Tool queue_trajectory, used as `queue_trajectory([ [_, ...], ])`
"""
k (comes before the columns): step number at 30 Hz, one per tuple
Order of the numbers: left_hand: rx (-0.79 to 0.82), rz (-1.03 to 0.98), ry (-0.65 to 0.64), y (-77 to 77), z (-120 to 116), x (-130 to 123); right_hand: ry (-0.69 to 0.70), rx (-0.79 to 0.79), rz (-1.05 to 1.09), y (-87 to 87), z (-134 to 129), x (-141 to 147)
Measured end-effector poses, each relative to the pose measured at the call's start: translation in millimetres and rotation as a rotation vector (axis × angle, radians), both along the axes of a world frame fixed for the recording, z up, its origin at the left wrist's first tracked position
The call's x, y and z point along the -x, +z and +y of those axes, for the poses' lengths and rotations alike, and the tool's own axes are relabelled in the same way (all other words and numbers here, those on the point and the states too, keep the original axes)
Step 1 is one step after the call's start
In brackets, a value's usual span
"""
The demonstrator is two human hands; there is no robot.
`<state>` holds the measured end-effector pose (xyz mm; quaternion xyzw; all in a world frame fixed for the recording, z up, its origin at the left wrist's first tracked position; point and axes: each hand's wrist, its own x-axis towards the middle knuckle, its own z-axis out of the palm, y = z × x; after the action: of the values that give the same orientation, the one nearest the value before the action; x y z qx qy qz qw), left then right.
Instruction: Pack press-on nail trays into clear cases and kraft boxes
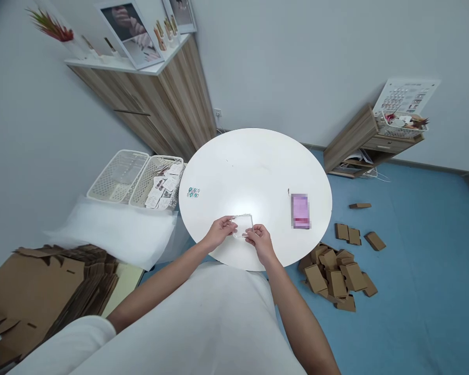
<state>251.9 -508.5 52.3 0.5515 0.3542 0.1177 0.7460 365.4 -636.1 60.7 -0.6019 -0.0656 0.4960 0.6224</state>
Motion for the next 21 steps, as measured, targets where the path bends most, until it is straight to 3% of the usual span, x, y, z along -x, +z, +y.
queue_trajectory([
  [13,-0.093,-0.012,-0.093,-3.2,-2,-6,0.005,0.048,-0.248,3.3,-7,-21],
  [18,-0.334,-0.023,-0.274,0.8,-2,2,-0.009,0.047,-0.238,0.7,-13,-22],
  [21,-0.442,-0.008,-0.32,1.9,-2,4,0.006,0.024,-0.23,1.2,-16,-22],
])
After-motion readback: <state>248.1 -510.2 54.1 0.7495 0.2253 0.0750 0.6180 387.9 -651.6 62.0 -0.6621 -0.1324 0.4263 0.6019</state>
